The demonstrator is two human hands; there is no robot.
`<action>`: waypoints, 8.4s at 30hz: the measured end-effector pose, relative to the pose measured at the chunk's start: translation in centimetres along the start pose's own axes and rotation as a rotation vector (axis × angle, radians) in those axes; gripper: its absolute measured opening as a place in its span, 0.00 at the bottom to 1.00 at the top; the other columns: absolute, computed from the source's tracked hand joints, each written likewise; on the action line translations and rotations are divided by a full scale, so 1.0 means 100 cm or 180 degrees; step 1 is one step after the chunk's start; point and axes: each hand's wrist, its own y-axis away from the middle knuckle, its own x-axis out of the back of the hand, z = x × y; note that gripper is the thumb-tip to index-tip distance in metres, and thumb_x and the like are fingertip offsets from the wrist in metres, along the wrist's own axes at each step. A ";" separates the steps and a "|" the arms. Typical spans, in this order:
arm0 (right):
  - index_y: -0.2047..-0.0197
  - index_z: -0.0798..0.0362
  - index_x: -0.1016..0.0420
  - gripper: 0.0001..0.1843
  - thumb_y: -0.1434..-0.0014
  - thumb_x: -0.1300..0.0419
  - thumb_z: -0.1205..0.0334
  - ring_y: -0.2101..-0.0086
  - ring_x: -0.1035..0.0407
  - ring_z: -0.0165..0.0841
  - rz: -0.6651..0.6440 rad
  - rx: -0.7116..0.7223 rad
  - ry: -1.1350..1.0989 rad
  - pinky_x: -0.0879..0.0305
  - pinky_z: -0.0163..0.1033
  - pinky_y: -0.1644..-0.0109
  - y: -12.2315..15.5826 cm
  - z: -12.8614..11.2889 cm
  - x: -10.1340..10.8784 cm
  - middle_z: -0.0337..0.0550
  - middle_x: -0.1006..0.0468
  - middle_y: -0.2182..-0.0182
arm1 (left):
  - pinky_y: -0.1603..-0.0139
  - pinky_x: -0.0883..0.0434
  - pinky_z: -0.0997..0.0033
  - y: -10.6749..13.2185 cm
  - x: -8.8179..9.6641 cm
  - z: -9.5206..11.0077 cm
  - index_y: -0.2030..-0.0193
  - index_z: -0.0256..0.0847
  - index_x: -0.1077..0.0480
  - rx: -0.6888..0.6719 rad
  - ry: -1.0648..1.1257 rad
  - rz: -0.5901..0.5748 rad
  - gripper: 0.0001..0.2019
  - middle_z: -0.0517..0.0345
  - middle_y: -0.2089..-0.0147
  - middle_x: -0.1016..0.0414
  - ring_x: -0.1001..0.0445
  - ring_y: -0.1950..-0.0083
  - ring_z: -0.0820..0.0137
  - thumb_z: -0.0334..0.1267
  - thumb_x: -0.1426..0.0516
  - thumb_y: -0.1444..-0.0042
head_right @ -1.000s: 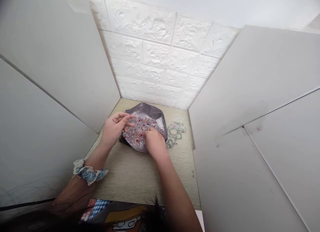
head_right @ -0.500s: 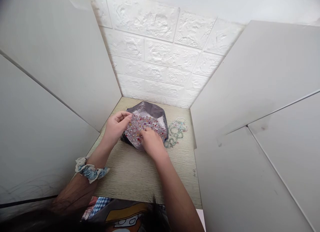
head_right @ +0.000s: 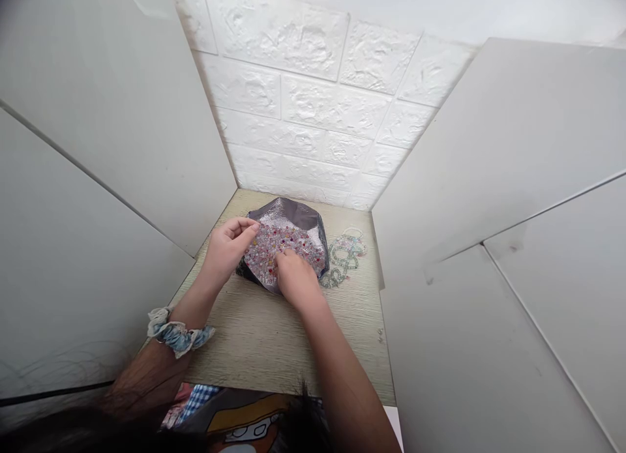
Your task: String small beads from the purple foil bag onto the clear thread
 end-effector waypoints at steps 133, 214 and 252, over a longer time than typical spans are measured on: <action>0.72 0.54 0.28 0.10 0.57 0.38 0.57 0.70 0.30 0.29 0.1712 -0.0493 -0.5612 0.32 0.40 0.60 -0.016 -0.016 -0.011 0.38 0.25 0.74 | 0.84 0.48 0.80 0.006 -0.008 0.002 0.76 0.33 0.31 0.0393 0.0464 -0.0897 0.10 0.66 0.87 0.43 0.48 0.83 0.82 0.41 0.42 0.57; 0.70 0.59 0.31 0.13 0.48 0.45 0.55 0.89 0.49 0.18 -0.2014 0.1432 -0.4436 0.54 0.25 0.86 0.032 0.026 0.050 0.31 0.39 0.89 | 0.90 0.47 0.85 0.007 0.023 0.007 0.75 0.39 0.36 0.0340 0.3341 -0.1804 0.07 0.66 0.80 0.36 0.44 0.88 0.84 0.37 0.47 0.48; 0.58 0.58 0.32 0.21 0.47 0.48 0.50 0.91 0.43 0.23 -0.1035 -0.0072 -0.3745 0.49 0.27 0.88 0.037 0.054 0.068 0.32 0.36 0.90 | 0.89 0.59 0.79 -0.005 0.032 0.005 0.78 0.39 0.37 0.0800 0.4098 -0.0758 0.15 0.68 0.86 0.63 0.64 0.87 0.80 0.38 0.55 0.43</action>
